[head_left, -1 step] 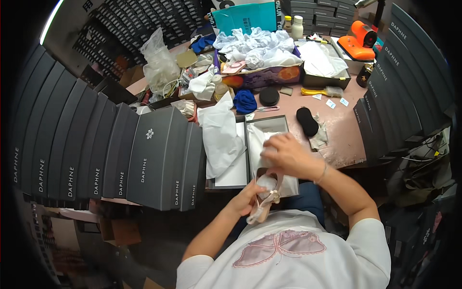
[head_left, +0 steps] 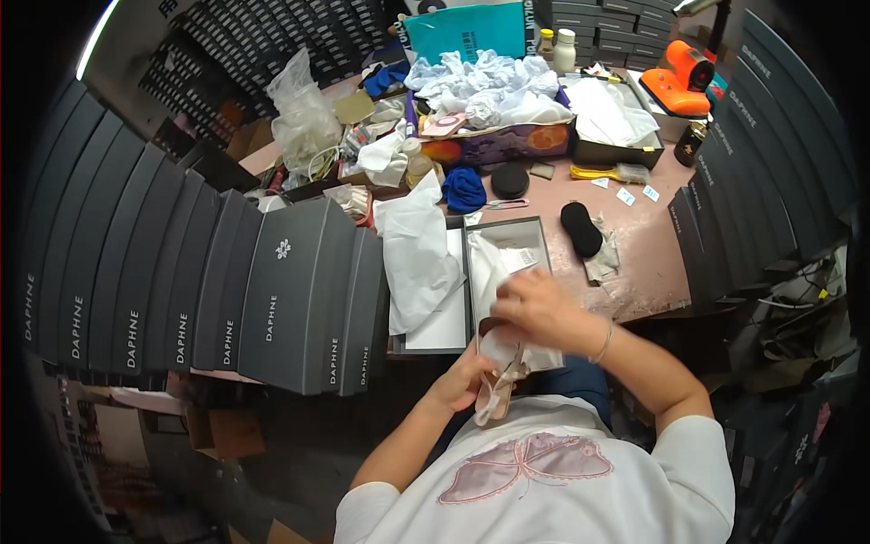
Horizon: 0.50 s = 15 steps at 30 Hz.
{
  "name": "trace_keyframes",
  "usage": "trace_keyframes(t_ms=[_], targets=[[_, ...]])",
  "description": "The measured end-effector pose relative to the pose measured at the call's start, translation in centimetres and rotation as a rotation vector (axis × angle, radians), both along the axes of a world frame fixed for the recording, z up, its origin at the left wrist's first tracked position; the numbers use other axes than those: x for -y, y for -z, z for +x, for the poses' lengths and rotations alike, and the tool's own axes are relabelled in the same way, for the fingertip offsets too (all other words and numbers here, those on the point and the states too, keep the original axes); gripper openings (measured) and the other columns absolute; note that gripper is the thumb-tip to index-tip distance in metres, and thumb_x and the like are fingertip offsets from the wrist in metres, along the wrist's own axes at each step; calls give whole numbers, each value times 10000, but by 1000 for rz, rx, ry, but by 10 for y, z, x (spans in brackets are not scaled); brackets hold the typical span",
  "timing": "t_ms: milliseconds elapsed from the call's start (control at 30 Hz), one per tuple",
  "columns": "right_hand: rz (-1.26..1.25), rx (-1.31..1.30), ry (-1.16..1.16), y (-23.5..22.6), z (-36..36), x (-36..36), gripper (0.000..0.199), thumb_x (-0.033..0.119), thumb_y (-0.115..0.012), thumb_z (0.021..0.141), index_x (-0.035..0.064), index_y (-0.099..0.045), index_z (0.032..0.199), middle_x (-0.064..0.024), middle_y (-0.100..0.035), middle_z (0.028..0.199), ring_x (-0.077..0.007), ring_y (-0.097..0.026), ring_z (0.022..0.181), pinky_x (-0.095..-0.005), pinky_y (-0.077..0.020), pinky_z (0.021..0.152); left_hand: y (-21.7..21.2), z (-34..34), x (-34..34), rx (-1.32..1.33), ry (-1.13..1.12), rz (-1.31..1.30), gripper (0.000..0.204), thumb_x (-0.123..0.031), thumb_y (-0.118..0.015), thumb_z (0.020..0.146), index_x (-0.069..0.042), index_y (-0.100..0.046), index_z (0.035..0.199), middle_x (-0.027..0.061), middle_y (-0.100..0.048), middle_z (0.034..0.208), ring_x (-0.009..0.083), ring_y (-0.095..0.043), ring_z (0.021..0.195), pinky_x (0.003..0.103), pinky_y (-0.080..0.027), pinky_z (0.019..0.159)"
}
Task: Inspecting, wiping, wrapping, and packing high-heeled shoes into boxes for shipment.
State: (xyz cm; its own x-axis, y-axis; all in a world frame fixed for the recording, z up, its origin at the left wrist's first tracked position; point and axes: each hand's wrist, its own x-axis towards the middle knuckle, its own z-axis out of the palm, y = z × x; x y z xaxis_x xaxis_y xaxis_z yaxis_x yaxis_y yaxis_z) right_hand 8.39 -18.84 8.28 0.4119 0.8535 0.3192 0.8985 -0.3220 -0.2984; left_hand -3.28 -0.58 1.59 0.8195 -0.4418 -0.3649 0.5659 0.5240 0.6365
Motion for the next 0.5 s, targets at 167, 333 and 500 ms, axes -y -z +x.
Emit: trace_keyframes(t_ms=[167, 333, 500], targets=[[-101, -357, -5, 28, -49, -10, 486, 286, -769, 690, 75, -612, 1098, -94, -600, 1053, -288, -592, 932, -408, -464, 807, 4, -33, 11, 18, -221, 39, 841, 21, -539, 727, -116, -179, 1475, 126, -454, 1315, 240, -521, 1193, 403, -490, 949], [344, -808, 63, 36, -39, -1, 513, 191, -729, 720, 38, -554, 1178, -98, -624, 964, -189, -625, 864, -322, -501, 734, 21, -42, 8, 58, -371, -30, 815, 52, -555, 753, -105, -195, 1467, 118, -476, 1265, 241, -562, 1118, 411, -512, 912], [172, 69, 570, 62, 34, 16, 540, 152, -698, 844, -9, -478, 1310, -171, -653, 1063, -321, -630, 997, -404, -472, 911, 22, -36, 9, 19, -400, -32, 829, 35, -571, 775, -120, -147, 1470, 158, -471, 1250, 278, -585, 1052, 431, -524, 884]])
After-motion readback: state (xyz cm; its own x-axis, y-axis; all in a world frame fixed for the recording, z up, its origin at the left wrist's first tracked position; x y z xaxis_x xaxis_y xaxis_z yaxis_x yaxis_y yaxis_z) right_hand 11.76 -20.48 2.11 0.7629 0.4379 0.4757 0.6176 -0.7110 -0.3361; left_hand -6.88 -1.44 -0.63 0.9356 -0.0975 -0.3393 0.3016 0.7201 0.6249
